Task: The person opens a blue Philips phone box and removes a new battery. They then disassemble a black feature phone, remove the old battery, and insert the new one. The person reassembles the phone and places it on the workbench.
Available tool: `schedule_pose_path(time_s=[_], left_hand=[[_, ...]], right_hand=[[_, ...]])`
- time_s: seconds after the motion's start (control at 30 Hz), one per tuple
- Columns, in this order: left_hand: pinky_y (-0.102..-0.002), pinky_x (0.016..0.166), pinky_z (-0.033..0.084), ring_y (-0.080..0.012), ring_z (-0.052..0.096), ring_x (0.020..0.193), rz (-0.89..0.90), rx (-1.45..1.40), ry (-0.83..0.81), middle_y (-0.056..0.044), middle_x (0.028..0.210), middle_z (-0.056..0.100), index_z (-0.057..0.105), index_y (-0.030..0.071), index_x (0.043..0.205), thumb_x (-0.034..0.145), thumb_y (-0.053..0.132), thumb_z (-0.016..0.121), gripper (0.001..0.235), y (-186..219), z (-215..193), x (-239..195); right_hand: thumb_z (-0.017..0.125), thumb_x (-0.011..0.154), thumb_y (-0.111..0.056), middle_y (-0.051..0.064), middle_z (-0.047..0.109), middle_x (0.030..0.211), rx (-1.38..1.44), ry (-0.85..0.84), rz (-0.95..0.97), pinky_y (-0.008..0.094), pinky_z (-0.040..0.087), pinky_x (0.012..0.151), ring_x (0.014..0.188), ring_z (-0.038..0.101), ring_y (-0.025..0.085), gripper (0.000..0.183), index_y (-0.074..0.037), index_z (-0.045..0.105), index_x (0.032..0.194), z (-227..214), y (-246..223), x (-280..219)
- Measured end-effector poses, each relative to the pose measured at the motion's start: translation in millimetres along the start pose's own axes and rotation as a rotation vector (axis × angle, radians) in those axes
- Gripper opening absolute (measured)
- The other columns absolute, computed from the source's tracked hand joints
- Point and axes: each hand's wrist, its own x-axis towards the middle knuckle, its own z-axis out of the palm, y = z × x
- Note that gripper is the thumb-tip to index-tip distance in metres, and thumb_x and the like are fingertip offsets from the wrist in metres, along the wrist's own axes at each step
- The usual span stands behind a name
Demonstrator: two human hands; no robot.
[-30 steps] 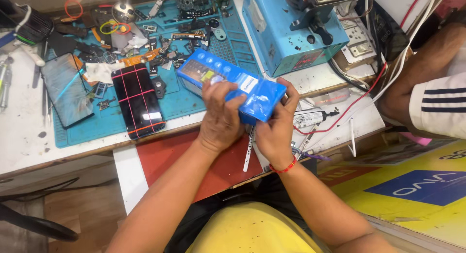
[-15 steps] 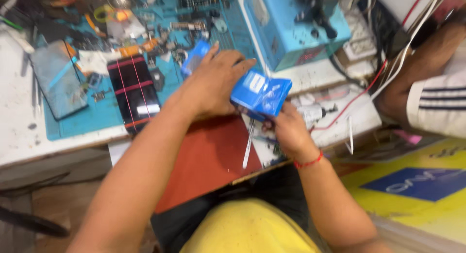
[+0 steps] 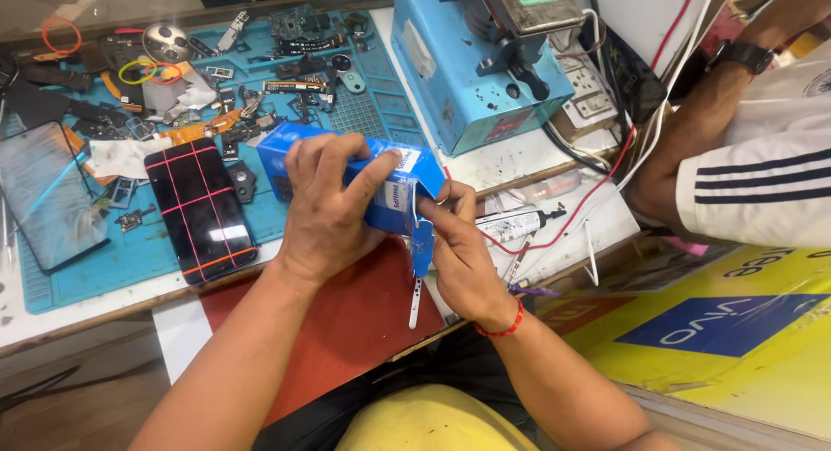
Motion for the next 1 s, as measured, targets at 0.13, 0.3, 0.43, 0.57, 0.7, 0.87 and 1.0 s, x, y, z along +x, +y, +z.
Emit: schedule_pose_path(time_s=[0.13, 0.3, 0.43, 0.57, 0.7, 0.87, 1.0], left_hand=[[-0.051, 0.104, 0.038, -0.0338, 0.05, 0.12, 0.05, 0.018, -0.006, -0.01, 0.125, 0.053, 0.063, 0.019, 0.131, 0.072, 0.021, 0.092, 0.066, -2, -3, -3], [-0.05, 0.102, 0.043, -0.034, 0.054, 0.119, 0.048, -0.021, -0.153, -0.009, 0.124, 0.056, 0.065, 0.018, 0.129, 0.063, 0.017, 0.09, 0.071, -3, -12, 18], [-0.05, 0.098, 0.045, -0.0367, 0.053, 0.116, 0.036, -0.034, -0.22, -0.013, 0.123, 0.057, 0.065, 0.014, 0.129, 0.058, 0.022, 0.092, 0.076, 1, -17, 39], [-0.05, 0.099, 0.046, -0.0361, 0.054, 0.116, 0.066, 0.005, -0.286, -0.013, 0.123, 0.059, 0.066, 0.014, 0.129, 0.059, 0.022, 0.093, 0.075, -3, -26, 41], [-0.05, 0.098, 0.047, -0.0354, 0.055, 0.115, 0.078, -0.018, -0.376, -0.012, 0.121, 0.061, 0.07, 0.015, 0.123, 0.06, 0.023, 0.094, 0.067, -10, -20, 39], [-0.05, 0.099, 0.046, -0.0355, 0.054, 0.118, 0.014, 0.049, -0.428, -0.012, 0.123, 0.061, 0.071, 0.014, 0.126, 0.058, 0.021, 0.091, 0.071, -15, -13, 47], [-0.051, 0.1, 0.044, -0.0378, 0.052, 0.117, -0.017, 0.028, -0.416, -0.013, 0.124, 0.06, 0.071, 0.012, 0.129, 0.064, 0.024, 0.092, 0.07, -18, -11, 46]], right_hand=[[0.056, 0.098, -0.016, 0.01, 0.038, 0.131, -0.268, -0.04, -0.01, 0.031, 0.042, 0.111, 0.129, 0.039, 0.022, 0.038, 0.005, 0.065, 0.128, -15, 8, 9], [0.054, 0.1, -0.04, 0.007, 0.036, 0.137, 0.19, -0.034, 0.067, 0.029, 0.051, 0.105, 0.128, 0.051, 0.016, 0.055, 0.002, 0.053, 0.135, -22, 8, 34], [0.066, 0.097, -0.031, 0.01, 0.056, 0.124, 0.762, 0.124, 0.203, 0.031, 0.052, 0.094, 0.107, 0.061, 0.016, 0.058, -0.003, 0.047, 0.145, -2, 18, 24], [0.067, 0.103, -0.022, 0.002, 0.055, 0.13, 0.768, 0.06, 0.164, 0.032, 0.052, 0.099, 0.113, 0.061, 0.013, 0.043, 0.0, 0.059, 0.138, 1, 41, 13], [0.066, 0.106, -0.015, 0.013, 0.057, 0.129, 0.792, -0.01, 0.3, 0.033, 0.053, 0.097, 0.111, 0.063, 0.016, 0.03, 0.003, 0.068, 0.13, -1, 41, 11], [0.066, 0.099, -0.018, 0.002, 0.054, 0.123, 0.0, 0.313, 0.161, 0.035, 0.056, 0.092, 0.104, 0.068, 0.02, 0.021, -0.007, 0.07, 0.116, -44, 13, -8], [0.075, 0.09, -0.017, 0.01, 0.063, 0.112, -0.922, 0.202, 0.208, 0.042, 0.049, 0.091, 0.105, 0.06, 0.031, 0.02, -0.014, 0.078, 0.109, -85, 13, -19]])
